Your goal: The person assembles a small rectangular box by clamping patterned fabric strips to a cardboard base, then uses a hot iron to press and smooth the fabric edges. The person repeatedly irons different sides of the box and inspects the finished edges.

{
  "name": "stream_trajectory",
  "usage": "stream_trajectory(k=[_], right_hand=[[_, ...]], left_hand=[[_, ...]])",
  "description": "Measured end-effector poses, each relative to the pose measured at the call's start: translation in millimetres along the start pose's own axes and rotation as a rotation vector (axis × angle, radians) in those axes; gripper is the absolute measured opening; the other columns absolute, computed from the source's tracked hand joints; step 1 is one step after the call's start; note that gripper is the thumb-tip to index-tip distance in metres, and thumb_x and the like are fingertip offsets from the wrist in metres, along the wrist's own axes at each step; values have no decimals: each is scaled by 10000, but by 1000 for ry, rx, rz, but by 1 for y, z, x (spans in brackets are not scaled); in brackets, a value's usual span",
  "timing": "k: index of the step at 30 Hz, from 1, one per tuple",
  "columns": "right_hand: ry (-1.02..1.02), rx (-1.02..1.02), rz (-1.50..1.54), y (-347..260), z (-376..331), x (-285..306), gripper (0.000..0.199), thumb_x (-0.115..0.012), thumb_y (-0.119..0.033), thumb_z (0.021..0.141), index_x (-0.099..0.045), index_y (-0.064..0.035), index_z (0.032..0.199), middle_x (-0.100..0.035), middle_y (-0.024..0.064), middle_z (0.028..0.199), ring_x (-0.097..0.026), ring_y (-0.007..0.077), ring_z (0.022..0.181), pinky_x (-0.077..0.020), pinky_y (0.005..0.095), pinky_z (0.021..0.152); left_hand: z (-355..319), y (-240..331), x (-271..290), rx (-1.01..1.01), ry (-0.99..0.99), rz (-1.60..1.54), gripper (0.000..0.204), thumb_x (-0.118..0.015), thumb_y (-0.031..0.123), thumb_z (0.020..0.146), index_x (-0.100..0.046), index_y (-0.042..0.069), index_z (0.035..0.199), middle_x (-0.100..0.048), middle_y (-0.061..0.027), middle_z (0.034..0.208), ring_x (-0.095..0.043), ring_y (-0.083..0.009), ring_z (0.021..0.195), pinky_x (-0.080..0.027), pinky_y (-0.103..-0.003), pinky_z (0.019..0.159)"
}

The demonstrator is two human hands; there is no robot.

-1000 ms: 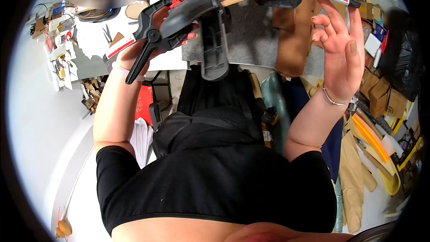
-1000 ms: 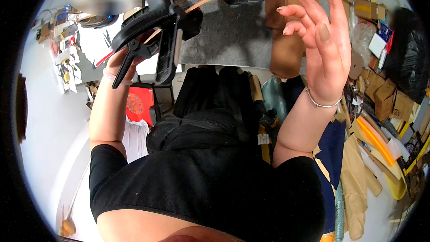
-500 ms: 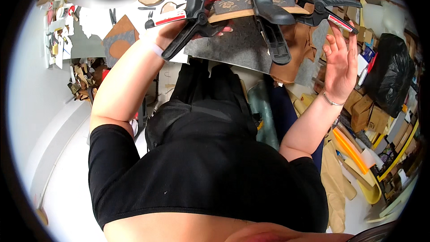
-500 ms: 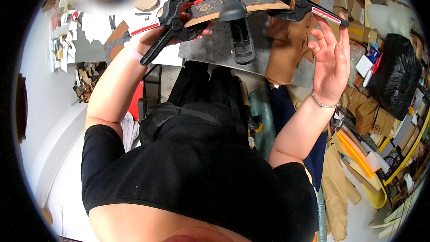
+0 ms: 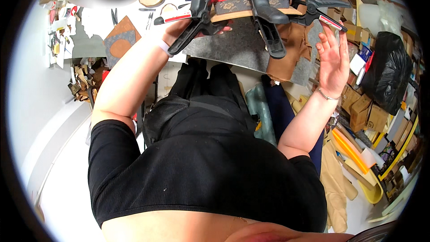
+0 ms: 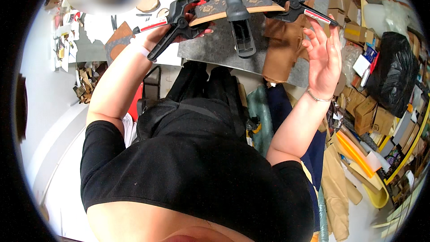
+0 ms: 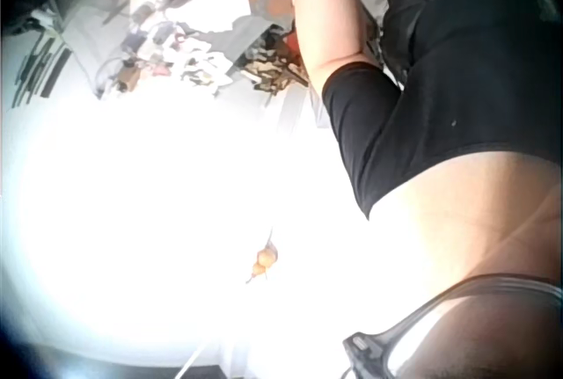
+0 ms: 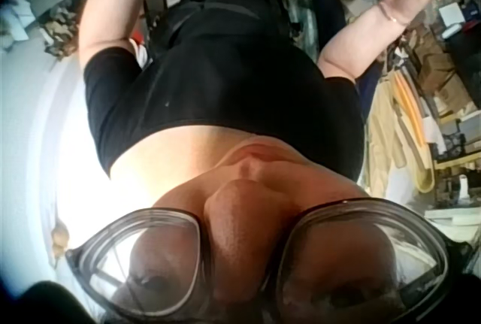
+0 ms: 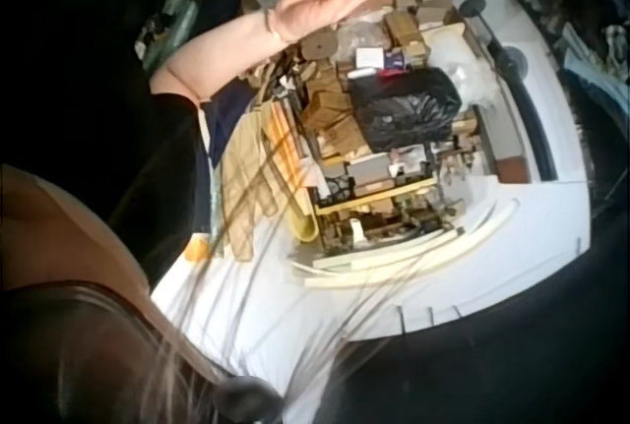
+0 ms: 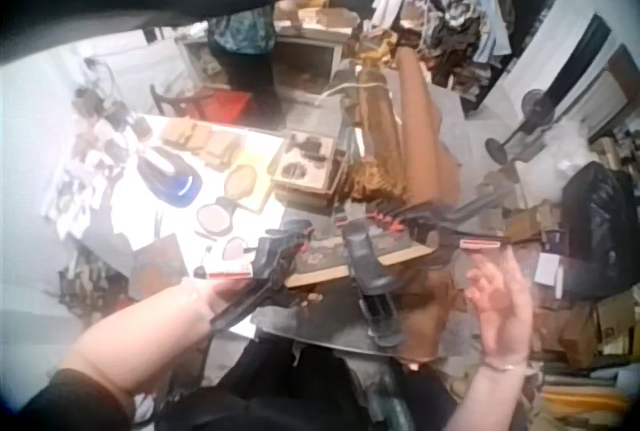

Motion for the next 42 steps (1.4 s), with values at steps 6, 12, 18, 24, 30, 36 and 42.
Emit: stream_trajectory(k=[6, 12, 18, 24, 30, 36, 42], right_hand=[[39, -182, 34, 5, -24, 23, 740, -408, -596, 1045, -411, -5, 1490, -576, 274, 1379, -629, 319, 1188, -534, 398, 921], [-15, -553, 3, 21, -73, 52, 939, -284, -768, 993, -447, 41, 1442, -578, 293, 1386, -656, 355, 1179, -582, 415, 899], [-161, -876, -137, 56, -109, 76, 766, -292, -675, 1049, -574, -64, 1416, -697, 107, 1264, -675, 162, 1025, -545, 304, 843], [-242, -1005, -229, 89, -111, 85, 453, -569, -429, 1031, -595, -86, 1326, -710, 46, 1170, -651, 108, 966, -527, 272, 813], [-215, -1046, -437, 155, -110, 86, 603, -767, -390, 904, -548, -89, 1378, -657, 6, 1154, -597, 106, 1027, -485, 276, 863], [-313, -1032, -739, 268, -118, 120, 763, -777, -366, 848, -468, -6, 1446, -619, 134, 1301, -593, 239, 1176, -466, 369, 1003], [-398, -1068, -941, 278, -100, 92, 735, -755, -402, 845, -511, 18, 1397, -651, 192, 1279, -628, 307, 1179, -476, 381, 1011]], left_hand=[[1, -20, 15, -41, 362, 206, 476, -440, 318, 1099, -464, 23, 1473, -553, -260, 1390, -629, -449, 1179, -582, -596, 948], [3, -57, 72, 206, 721, 246, 362, -714, 410, 963, -706, 216, 1268, -675, -15, 795, -638, -119, 565, -543, -267, 490], [-11, -84, 43, 284, 789, 260, 303, -798, 326, 891, -732, 88, 1067, -726, -49, 801, -652, -148, 565, -542, -277, 484], [-10, -81, 70, 343, 786, 465, 473, -785, 375, 881, -688, 34, 1194, -735, -124, 1102, -748, -214, 865, -629, -348, 706], [3, -78, 127, 293, 715, 515, 340, -755, 383, 911, -703, 77, 1051, -731, -30, 878, -695, -151, 722, -576, -292, 641], [21, -81, 186, 221, 642, 610, 278, -711, 326, 949, -706, 61, 1033, -726, -34, 910, -679, -127, 752, -551, -264, 678], [26, -85, 195, 217, 680, 625, 348, -731, 319, 933, -687, -7, 1045, -730, -76, 885, -696, -156, 725, -566, -283, 670]])
Point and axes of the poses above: each hand's wrist, its own z-axis towards the middle knuckle, its own x-axis out of the back of the hand, y = z × x, the point moved 3 cm from there along z, towards the middle knuckle
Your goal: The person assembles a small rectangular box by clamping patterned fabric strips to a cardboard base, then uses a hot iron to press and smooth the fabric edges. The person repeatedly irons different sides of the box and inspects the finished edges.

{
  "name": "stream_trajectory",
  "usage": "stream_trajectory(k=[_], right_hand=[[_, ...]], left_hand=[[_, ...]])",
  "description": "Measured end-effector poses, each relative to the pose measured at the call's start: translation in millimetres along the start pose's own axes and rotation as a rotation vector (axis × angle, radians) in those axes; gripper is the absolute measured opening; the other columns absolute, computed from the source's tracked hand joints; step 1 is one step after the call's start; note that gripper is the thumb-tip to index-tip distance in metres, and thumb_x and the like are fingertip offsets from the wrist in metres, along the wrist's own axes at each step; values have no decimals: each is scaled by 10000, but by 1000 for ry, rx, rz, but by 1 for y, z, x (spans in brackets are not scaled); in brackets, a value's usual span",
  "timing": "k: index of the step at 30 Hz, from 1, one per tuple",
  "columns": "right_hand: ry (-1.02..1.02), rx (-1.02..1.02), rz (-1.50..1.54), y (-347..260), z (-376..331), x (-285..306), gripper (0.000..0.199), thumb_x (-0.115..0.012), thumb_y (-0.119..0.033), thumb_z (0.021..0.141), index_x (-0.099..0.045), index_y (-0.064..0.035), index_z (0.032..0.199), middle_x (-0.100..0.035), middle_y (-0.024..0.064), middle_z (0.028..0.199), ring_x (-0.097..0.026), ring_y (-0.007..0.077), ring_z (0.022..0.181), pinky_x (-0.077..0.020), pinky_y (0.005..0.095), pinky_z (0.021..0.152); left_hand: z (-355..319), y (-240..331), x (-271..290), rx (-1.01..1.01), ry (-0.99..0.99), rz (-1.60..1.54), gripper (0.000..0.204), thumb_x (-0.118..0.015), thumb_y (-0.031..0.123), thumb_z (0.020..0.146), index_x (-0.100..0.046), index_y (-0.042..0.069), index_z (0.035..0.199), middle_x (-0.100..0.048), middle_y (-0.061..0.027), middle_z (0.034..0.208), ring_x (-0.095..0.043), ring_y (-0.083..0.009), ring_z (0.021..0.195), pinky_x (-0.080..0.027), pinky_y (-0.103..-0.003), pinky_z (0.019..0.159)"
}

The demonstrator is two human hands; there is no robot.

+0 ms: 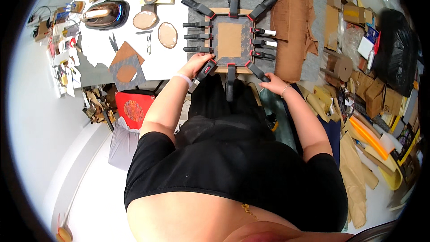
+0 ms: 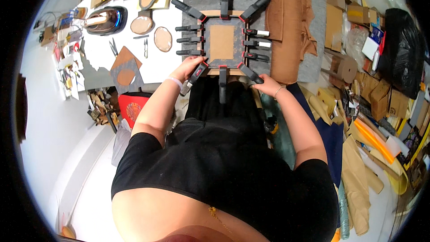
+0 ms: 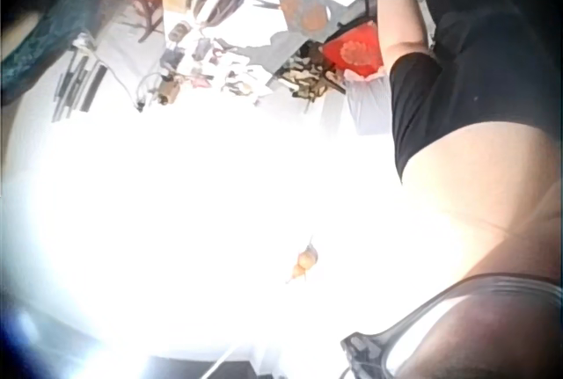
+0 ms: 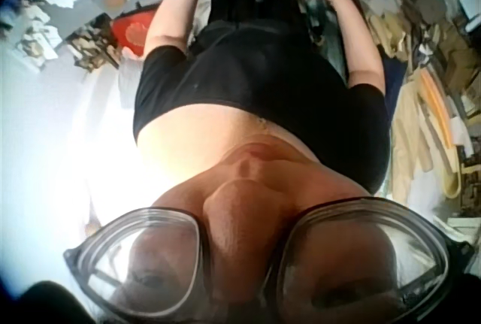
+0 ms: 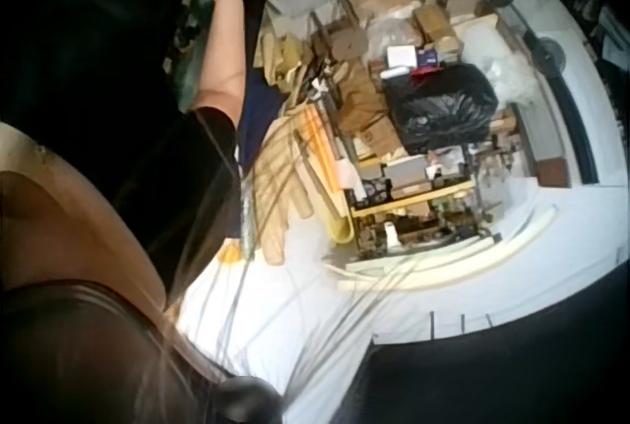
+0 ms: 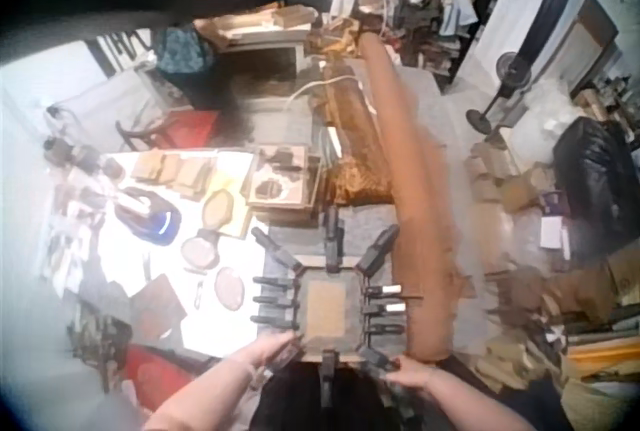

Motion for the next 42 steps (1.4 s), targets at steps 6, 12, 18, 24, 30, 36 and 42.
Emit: stream_trajectory(k=[6, 12, 18, 24, 30, 36, 42], right_hand=[[138, 76, -142, -5, 22, -15, 659, -735, -429, 850, -580, 29, 1297, -694, 241, 1160, -673, 363, 1096, -506, 411, 962], [197, 178, -190, -7, 40, -20, 608, -742, -423, 834, -619, 45, 1203, -702, 269, 1119, -680, 397, 1088, -517, 428, 951], [209, 137, -190, -13, 33, -18, 574, -726, -425, 844, -629, 14, 1200, -710, 259, 1111, -680, 402, 1079, -519, 432, 948], [254, 178, -205, -21, 27, -20, 549, -705, -422, 835, -665, -4, 1190, -720, 262, 1097, -684, 408, 1071, -521, 446, 946], [341, 184, -241, -9, 38, -26, 550, -681, -436, 829, -680, -20, 1188, -721, 267, 1098, -676, 420, 1085, -520, 462, 950], [335, 139, -313, -12, 32, -16, 551, -685, -439, 836, -681, -46, 1222, -721, 252, 1123, -676, 409, 1104, -519, 459, 973], [325, 185, -296, -6, 43, -14, 568, -693, -434, 829, -680, -25, 1223, -714, 265, 1135, -676, 403, 1112, -515, 443, 975]], left_hand=[[3, 11, 6, -135, 213, 161, 532, -747, 351, 914, -643, -97, 1182, -729, -114, 990, -684, -163, 807, -549, -298, 720], [-11, -5, 29, -475, 459, 437, 621, -719, 371, 955, -569, -86, 1348, -696, -166, 1199, -653, -223, 1081, -511, -327, 950], [-65, -44, 41, -476, 529, 987, 831, -849, 437, 811, -548, -111, 1358, -663, -292, 1245, -666, -376, 1144, -523, -420, 985], [-104, -68, 70, -270, 488, 997, 721, -800, 425, 868, -590, -91, 1326, -678, -278, 1243, -684, -376, 1125, -528, -405, 992], [-171, -101, 117, -253, 640, 578, 514, -765, 333, 928, -665, -45, 1261, -729, -187, 1193, -693, -245, 1113, -532, -337, 968], [-238, -257, 156, -146, 718, 171, 207, -726, 208, 967, -787, 54, 1092, -708, 8, 825, -552, -78, 682, -469, -263, 634], [-285, -393, 146, 153, 842, 182, 326, -876, 286, 832, -745, -9, 788, -699, -54, 734, -606, -132, 661, -476, -315, 623]])
Point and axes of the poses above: each hand's wrist, its own z-axis towards the middle knuckle, its own x-axis out of the back of the hand, y = z × x, the point moved 3 cm from there along z, towards the middle knuckle
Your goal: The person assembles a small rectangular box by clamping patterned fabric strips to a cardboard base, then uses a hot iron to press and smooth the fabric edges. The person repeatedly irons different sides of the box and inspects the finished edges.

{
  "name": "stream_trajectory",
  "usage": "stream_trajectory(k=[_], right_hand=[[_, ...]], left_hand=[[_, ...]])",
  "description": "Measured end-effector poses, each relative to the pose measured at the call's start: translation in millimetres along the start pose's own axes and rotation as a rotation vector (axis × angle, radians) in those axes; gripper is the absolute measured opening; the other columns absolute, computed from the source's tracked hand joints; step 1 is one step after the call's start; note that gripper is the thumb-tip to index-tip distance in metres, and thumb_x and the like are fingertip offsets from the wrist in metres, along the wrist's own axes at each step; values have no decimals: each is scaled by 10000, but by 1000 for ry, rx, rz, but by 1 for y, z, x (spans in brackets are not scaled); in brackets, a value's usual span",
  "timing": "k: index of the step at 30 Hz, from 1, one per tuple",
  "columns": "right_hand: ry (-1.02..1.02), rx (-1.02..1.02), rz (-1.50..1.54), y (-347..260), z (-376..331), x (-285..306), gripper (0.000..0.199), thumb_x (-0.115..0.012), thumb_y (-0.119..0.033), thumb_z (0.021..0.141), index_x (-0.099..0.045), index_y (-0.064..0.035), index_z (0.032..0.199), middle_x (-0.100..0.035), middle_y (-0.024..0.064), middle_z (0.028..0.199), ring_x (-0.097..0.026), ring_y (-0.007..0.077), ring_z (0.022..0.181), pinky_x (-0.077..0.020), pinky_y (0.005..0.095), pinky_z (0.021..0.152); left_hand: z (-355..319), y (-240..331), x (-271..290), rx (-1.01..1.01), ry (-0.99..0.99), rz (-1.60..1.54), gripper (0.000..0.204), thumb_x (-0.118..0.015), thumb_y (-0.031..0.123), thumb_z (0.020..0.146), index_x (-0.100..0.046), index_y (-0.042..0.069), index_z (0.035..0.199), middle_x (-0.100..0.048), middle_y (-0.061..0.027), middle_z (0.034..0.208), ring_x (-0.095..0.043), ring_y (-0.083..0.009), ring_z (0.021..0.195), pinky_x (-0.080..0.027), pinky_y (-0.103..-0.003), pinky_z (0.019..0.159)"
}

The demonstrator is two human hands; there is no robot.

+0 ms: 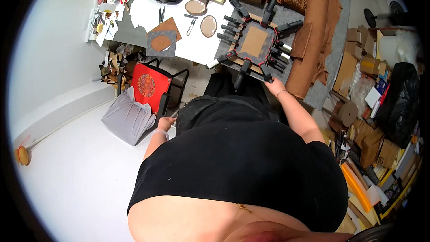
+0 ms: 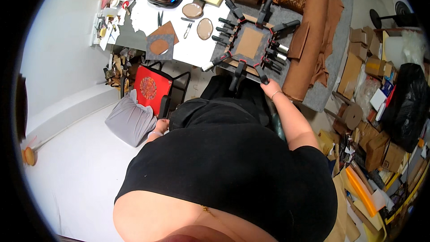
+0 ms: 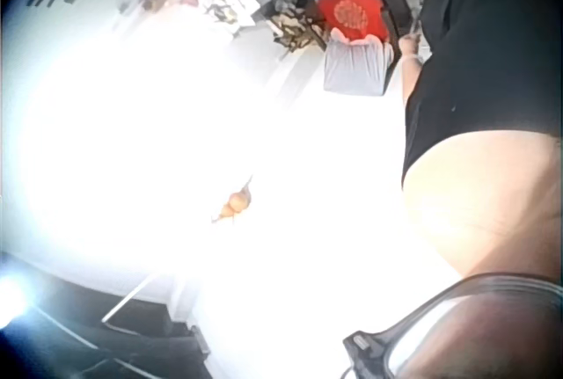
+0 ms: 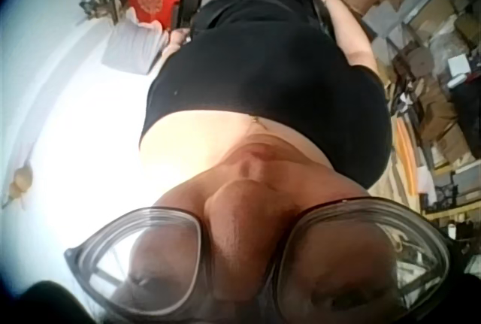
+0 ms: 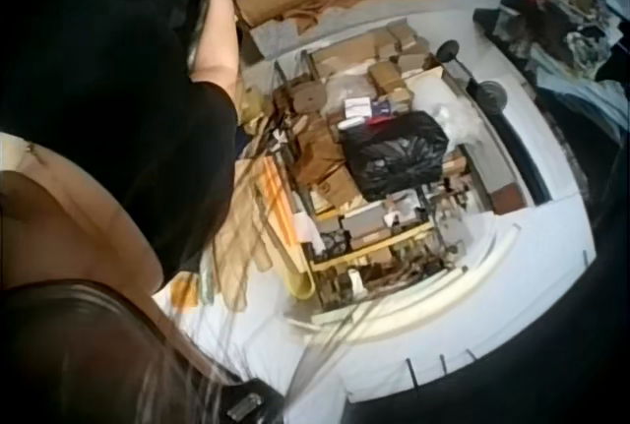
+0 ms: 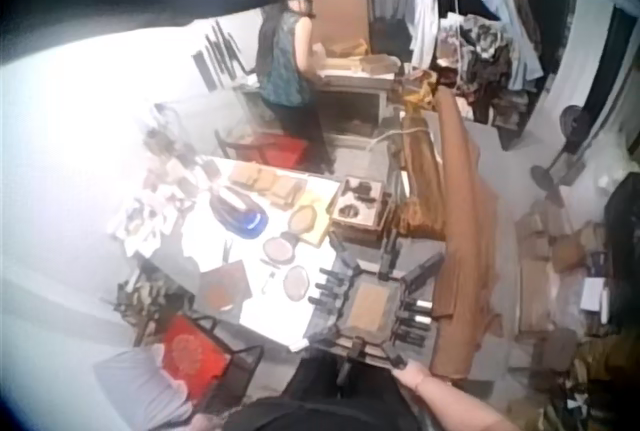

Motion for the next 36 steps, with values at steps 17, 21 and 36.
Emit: stream_trajectory(k=[17, 21, 36], right_hand=[[32, 10, -63, 6, 9, -3, 701, -733, -472, 833, -627, 7, 1333, -702, 271, 1194, -670, 390, 1150, -510, 423, 1004], [142, -61, -65, -3, -1, -5, 698, -745, -460, 824, -631, 10, 1328, -691, 281, 1211, -655, 394, 1176, -504, 430, 1017], [895, -503, 45, -101, -117, -88, 666, -729, -237, 894, -469, -27, 1470, -467, 259, 1482, -427, 410, 1388, -368, 495, 1159]], left_hand=[[-43, 198, 19, -429, 47, 98, 250, -741, 247, 946, -783, 5, 997, -741, -62, 832, -630, -111, 729, -504, -278, 688], [10, 180, 61, -209, -5, -154, 332, -779, 369, 922, -754, 38, 906, -732, -45, 827, -652, -128, 723, -516, -292, 666], [291, 313, 187, -498, 374, -29, 748, -899, 357, 775, -593, -74, 1303, -705, -198, 1206, -682, -311, 1106, -535, -400, 951]])
Point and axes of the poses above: each hand's wrist, its own z-axis towards the middle knuckle, its own x-axis out of the back of the hand, y = z × x, the point moved 3 cm from there along z, towards the middle knuckle
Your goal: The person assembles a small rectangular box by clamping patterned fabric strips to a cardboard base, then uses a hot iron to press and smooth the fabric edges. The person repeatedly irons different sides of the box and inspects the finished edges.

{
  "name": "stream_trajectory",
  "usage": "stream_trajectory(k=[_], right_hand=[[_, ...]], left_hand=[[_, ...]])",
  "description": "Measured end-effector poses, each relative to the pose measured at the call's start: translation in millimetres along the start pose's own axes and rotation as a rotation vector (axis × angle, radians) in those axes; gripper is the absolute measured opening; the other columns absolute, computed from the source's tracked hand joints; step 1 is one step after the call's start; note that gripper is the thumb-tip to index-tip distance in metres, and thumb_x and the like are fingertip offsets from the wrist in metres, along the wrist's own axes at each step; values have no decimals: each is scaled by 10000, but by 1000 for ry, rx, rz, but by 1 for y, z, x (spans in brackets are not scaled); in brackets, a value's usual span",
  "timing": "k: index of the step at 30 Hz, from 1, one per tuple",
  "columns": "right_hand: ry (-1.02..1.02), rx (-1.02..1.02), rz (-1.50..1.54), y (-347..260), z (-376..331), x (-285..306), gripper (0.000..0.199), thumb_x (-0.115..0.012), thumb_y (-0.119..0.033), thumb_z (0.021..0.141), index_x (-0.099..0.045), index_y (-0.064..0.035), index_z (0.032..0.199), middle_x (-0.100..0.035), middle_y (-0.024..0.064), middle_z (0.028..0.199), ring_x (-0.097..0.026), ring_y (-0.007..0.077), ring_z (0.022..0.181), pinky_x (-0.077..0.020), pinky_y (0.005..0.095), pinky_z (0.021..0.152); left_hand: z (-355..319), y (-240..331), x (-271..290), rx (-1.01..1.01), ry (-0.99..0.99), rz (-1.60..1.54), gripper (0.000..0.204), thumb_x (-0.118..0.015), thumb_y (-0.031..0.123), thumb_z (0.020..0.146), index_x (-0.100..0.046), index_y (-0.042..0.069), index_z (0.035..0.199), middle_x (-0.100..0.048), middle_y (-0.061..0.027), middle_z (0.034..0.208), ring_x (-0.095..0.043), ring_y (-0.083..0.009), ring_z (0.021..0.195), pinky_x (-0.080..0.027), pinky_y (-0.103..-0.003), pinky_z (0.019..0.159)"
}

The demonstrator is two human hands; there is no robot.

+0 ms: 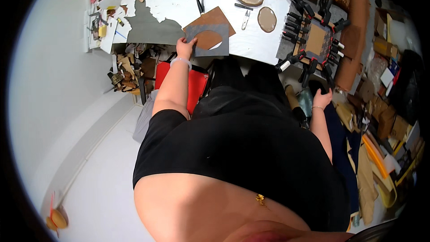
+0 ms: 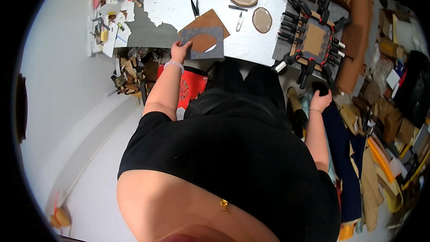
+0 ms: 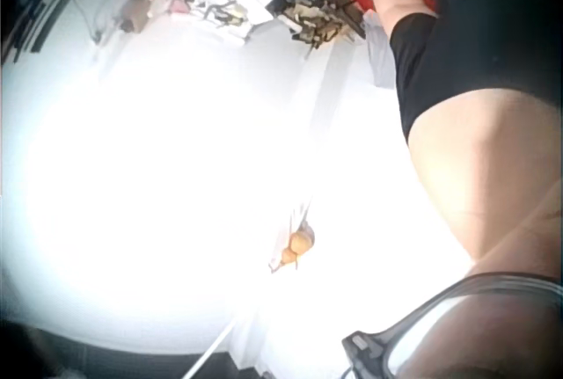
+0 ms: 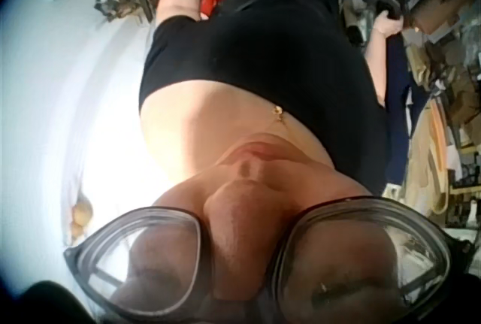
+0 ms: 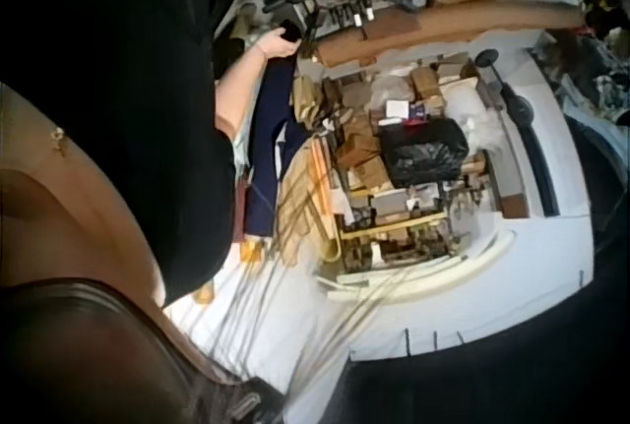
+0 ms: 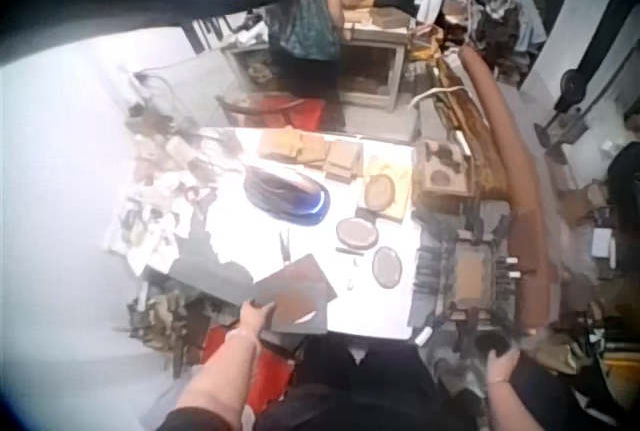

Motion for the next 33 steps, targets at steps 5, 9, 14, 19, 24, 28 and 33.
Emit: stream_trajectory(k=[5, 9, 14, 19, 24, 28, 33], right_hand=[[-22, 147, 35, -32, -75, 12, 596, -714, -188, 893, -499, -25, 1424, -520, 238, 1415, -466, 415, 1344, -379, 469, 1140], [-40, 100, 73, -39, -97, 13, 569, -692, -141, 898, -498, -33, 1423, -517, 227, 1411, -469, 411, 1335, -383, 467, 1131], [-21, 190, 223, -72, -104, 14, 508, -673, -101, 890, -535, -24, 1374, -542, 220, 1373, -501, 399, 1297, -398, 459, 1115], [-302, 245, 654, -173, -116, 25, 338, -637, -106, 968, -611, -47, 1299, -633, 137, 1285, -604, 257, 1184, -489, 366, 998], [-659, 371, 884, -290, -135, 30, 492, -654, -225, 1011, -508, -43, 1444, -613, 120, 1374, -561, 200, 1289, -476, 341, 1036], [-1119, 168, 1029, -363, -147, 81, 661, -634, -324, 1032, -370, 33, 1522, -582, 180, 1406, -536, 199, 1317, -432, 354, 1103], [-1050, 246, 1009, -340, -113, 87, 508, -724, -198, 966, -505, 46, 1354, -716, 126, 1146, -676, 159, 1012, -547, 316, 884]], left_hand=[[23, -1, -10, 246, -247, -358, 644, -875, 308, 831, -600, -28, 1307, -708, -80, 1094, -655, -202, 944, -526, -336, 851], [36, -17, 1, 407, -499, -503, 403, -818, 222, 897, -650, 41, 1216, -676, 0, 895, -614, -123, 766, -515, -289, 692], [3, 15, 36, 445, -489, -621, 257, -759, 224, 954, -670, 92, 1156, -588, 80, 738, -497, -53, 570, -419, -230, 526], [0, 47, 69, 230, -495, -688, 271, -696, 222, 1001, -665, 42, 1202, -708, 0, 965, -608, -83, 770, -486, -245, 660], [-44, 142, 89, 40, -546, -757, 301, -664, 244, 1027, -661, 5, 1208, -715, -39, 1069, -653, -136, 957, -529, -288, 851], [-76, 197, 86, -41, -554, -755, 293, -661, 245, 1031, -667, -2, 1187, -717, -40, 1047, -642, -131, 924, -520, -276, 831], [-110, 248, 81, -10, -622, -787, 291, -669, 250, 1025, -666, 2, 1177, -719, -43, 1031, -655, -138, 905, -533, -279, 809]])
Point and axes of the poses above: each hand's wrist, its own z-axis towards the middle knuckle, its own x-axis out of the back of the hand, y = z × x, the point moved 3 cm from there along z, towards the middle knuckle
